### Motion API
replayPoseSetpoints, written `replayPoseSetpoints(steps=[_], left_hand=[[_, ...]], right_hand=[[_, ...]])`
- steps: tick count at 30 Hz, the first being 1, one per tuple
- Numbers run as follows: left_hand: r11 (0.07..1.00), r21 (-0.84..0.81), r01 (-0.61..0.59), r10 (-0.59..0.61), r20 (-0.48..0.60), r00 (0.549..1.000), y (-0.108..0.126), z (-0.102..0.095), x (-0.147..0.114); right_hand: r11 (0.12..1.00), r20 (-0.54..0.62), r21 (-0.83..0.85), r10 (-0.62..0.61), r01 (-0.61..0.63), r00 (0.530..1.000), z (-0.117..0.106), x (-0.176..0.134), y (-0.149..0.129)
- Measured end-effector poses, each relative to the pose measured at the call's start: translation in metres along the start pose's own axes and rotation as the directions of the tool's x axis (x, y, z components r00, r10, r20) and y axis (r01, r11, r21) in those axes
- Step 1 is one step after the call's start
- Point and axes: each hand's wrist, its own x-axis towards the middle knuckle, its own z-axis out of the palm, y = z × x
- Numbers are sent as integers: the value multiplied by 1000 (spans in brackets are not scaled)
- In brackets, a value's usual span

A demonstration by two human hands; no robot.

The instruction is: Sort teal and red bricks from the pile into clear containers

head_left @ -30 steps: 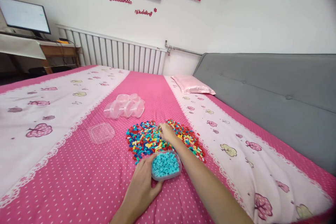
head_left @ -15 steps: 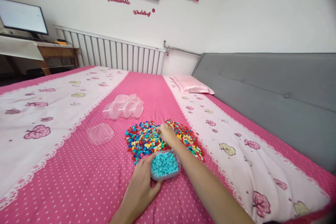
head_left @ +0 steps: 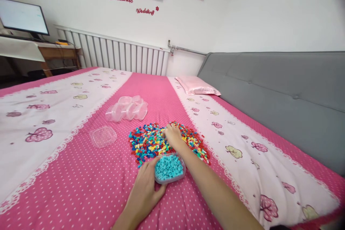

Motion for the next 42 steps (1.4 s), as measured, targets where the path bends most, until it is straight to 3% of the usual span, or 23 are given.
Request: replayPoseSetpoints(steps=[7, 14, 21, 27, 35, 42], left_hand=[[1000, 6, 0, 0, 8, 1000, 0, -1, 0], [1000, 1, 11, -11, 20, 1000, -1, 1, -1], [1000, 1, 16, -16, 28, 999, -1, 1, -1], [1000, 4, 19, -19, 35, 999, -1, 1, -1], [1000, 3, 21, -21, 35, 999, -1, 1, 0], [1000, 13, 9, -9, 17, 1000, -1, 1, -1]], right_hand=[[992, 8, -121, 34, -33, 999, -4, -1, -2], [991, 5, -131, -15, 16, 1000, 3, -1, 1], [998, -42, -61, -27, 25, 999, 5, -3, 2], [994, -135, 112, 11, 4, 991, -8, -12, 8], [889, -215, 445, -6, 103, 977, -25, -73, 26], [816, -269, 556, 1, 155, 963, -21, -125, 24]])
